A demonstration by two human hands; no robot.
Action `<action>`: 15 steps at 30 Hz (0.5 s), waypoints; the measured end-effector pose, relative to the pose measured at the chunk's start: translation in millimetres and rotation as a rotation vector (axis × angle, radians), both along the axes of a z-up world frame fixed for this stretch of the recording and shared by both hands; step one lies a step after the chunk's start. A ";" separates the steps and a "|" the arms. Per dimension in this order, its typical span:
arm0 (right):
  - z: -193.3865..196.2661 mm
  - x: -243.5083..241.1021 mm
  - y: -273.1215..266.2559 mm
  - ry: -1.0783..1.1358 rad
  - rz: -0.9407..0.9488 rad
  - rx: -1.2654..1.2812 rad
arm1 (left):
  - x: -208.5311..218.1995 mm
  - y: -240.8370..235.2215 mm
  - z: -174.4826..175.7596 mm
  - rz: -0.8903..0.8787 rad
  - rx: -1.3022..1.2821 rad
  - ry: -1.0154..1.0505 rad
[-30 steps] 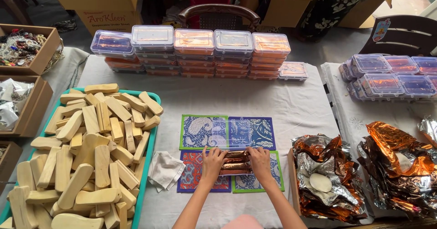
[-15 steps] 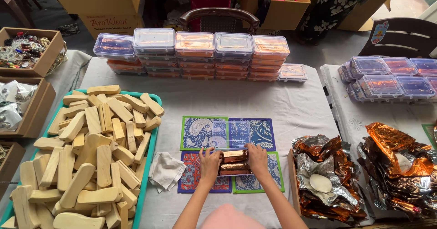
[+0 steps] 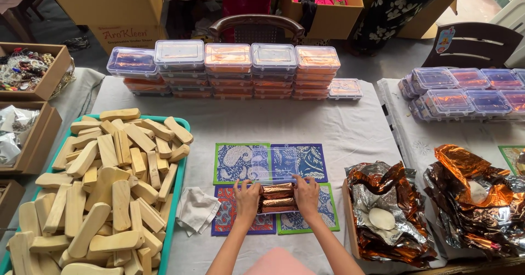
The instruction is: The person wipes a small plastic container with a white cloth, places a foil-wrapped item inside, and closes the lid. They then wipe a wooden block with the cloth and wrap it in a sheet of foil. The person handles the items one at a time on a table covered with a white cloth.
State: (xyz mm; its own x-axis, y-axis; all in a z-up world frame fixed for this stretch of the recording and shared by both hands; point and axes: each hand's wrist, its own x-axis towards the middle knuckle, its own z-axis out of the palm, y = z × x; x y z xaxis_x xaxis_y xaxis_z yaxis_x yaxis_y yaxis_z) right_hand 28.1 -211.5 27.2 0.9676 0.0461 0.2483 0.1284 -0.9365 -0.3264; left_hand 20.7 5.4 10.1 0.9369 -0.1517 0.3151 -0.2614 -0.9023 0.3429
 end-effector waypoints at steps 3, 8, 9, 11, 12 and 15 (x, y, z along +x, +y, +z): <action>-12.2 -2.0 1.6 -0.021 -0.027 -0.020 | -0.9 -0.8 -4.5 0.000 0.018 -0.053; -17.9 1.9 -8.0 0.014 0.000 -0.006 | 2.8 -0.1 -18.5 -0.001 0.038 -0.035; -11.5 2.5 -9.8 0.030 0.026 0.035 | 3.4 1.6 -19.1 -0.025 0.080 -0.002; -3.4 0.9 -13.0 0.045 0.053 0.074 | 0.0 6.5 -12.7 -0.048 0.122 0.032; -1.8 -1.2 -14.4 0.024 0.047 0.117 | -4.0 9.8 -5.8 -0.091 0.114 -0.002; 0.4 -2.7 -14.4 -0.014 0.020 0.173 | -7.1 16.1 -14.7 -0.120 0.068 -0.051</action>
State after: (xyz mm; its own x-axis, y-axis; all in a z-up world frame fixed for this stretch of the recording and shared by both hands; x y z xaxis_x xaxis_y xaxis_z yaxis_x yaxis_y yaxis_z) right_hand 25.3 -225.9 27.6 0.9633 0.0211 0.2677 0.1525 -0.8635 -0.4807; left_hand 13.6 21.5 -4.6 0.8937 -0.2842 0.3470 -0.3842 -0.8843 0.2653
